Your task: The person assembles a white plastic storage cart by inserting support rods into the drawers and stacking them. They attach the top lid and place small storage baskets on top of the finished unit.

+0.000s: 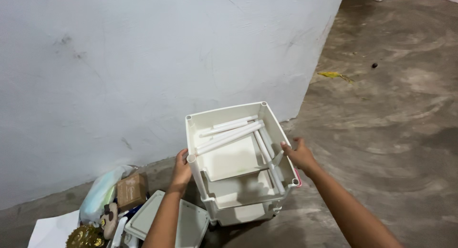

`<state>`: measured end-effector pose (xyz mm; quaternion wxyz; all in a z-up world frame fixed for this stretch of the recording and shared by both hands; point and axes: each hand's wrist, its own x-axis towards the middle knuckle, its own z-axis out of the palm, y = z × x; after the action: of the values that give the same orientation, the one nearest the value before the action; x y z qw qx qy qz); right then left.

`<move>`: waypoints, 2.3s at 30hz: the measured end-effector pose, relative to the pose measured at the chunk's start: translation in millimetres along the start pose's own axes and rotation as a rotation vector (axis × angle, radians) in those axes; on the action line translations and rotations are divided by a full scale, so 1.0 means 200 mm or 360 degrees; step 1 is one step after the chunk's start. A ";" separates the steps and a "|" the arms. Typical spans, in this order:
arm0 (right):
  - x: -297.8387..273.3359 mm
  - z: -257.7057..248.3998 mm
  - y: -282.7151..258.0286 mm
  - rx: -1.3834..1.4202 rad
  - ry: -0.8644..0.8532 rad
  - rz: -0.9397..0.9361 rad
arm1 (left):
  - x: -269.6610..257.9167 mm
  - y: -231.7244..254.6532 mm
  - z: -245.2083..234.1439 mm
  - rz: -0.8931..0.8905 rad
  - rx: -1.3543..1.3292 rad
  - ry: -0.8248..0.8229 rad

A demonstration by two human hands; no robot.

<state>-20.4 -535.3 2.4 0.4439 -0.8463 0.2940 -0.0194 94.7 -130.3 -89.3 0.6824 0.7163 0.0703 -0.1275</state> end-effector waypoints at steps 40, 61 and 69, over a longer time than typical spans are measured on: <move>-0.72 -0.72 -0.34 0.0084 0.0516 -0.1034 | -0.99 0.55 0.91 0.1987 0.0536 0.0147; -0.62 -0.64 -0.34 -0.0178 0.0384 -0.1310 | -0.82 0.50 1.48 0.1034 0.0231 -0.0749; -0.59 -0.66 -0.32 -0.0201 0.0322 -0.1217 | -0.78 0.50 1.48 0.0901 0.0556 -0.0798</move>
<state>-126.8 -544.4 158.0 0.3207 -0.9141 0.0006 -0.2484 -53.2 -419.2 39.2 0.5548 0.7592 -0.3203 -0.1154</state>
